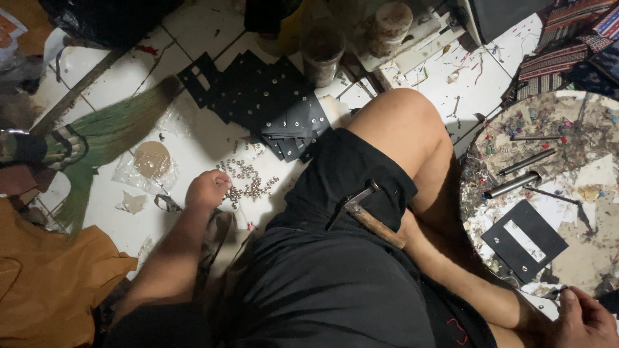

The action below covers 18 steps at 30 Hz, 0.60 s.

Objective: The person is sitting on the floor attaching metal rivets to small black rectangular pieces using a hammer and metal rod. They repeatedly pick up rivets, place them on the pieces, and hammer them into place.

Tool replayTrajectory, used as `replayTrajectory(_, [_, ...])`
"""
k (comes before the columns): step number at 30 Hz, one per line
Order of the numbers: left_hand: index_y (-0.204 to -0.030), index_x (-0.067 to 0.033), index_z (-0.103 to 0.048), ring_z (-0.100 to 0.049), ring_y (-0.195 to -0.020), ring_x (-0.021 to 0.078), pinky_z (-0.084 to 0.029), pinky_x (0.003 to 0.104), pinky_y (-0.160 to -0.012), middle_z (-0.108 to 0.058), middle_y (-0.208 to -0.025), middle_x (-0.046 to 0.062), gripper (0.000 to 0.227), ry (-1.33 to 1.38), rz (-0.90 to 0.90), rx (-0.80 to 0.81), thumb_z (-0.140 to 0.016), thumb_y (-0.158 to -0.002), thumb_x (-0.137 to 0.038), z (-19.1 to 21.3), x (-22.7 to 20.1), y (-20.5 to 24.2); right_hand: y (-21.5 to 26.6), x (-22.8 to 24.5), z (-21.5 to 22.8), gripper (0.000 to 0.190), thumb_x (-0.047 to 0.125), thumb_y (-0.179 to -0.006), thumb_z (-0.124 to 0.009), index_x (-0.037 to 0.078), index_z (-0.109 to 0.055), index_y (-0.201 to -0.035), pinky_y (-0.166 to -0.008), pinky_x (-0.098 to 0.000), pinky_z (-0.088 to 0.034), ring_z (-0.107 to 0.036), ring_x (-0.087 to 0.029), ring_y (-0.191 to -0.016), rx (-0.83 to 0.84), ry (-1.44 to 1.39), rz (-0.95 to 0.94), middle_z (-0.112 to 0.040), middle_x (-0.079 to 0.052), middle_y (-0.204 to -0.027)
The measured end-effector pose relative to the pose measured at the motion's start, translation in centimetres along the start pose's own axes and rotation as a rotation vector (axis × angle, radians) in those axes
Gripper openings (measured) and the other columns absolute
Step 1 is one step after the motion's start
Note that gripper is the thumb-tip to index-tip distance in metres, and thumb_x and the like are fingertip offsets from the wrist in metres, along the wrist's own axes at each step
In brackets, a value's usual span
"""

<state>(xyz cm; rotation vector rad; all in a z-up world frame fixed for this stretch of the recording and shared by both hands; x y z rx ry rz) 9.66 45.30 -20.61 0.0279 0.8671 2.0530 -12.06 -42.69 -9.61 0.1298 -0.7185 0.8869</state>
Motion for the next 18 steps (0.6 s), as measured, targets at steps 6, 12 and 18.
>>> replayTrajectory(6, [-0.115,-0.0134,-0.071,-0.068,-0.105,0.0282,-0.054,0.04,-0.085,-0.073,-0.122,0.009,0.019,0.084,0.038,0.043,-0.061,-0.1,-0.021,0.9,-0.6,0.8,0.0,-2.1,-0.6,0.018,0.013,-0.121,-0.071,0.005,-0.075,-0.136,-0.082,-0.0218,-0.054,-0.065,-0.013,-0.09,-0.012,-0.146,-0.127,-0.07,-0.01,-0.109])
replayTrajectory(12, [-0.113,-0.0169,-0.066,-0.066,-0.102,0.0262,-0.049,0.039,-0.082,-0.07,-0.119,0.008,0.018,0.284,0.128,-0.044,-0.06,-0.1,-0.027,2.6,1.2,0.1,0.0,-0.8,-0.7,0.016,0.013,-0.128,-0.067,0.002,-0.072,-0.138,-0.086,-0.0252,-0.051,-0.062,-0.014,-0.097,0.067,-0.098,-0.067,-0.068,-0.011,-0.111])
replayTrajectory(18, [-0.136,-0.0216,-0.065,-0.064,-0.107,0.0202,-0.049,0.031,-0.075,-0.063,-0.143,0.006,0.036,0.24,0.175,0.184,-0.059,-0.101,-0.017,2.8,-4.1,4.4,-0.3,-2.6,-0.8,0.019,0.009,-0.116,-0.069,0.007,-0.076,-0.134,-0.089,-0.0214,-0.051,-0.065,-0.011,-0.1,-0.027,-0.162,-0.104,-0.071,-0.008,-0.113])
Point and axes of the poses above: each hand's wrist, its own y-axis away from the middle knuckle, its own z-axis out of the back of the hand, x = y × z, the point moved 10 cm from there along -y, towards the middle knuckle
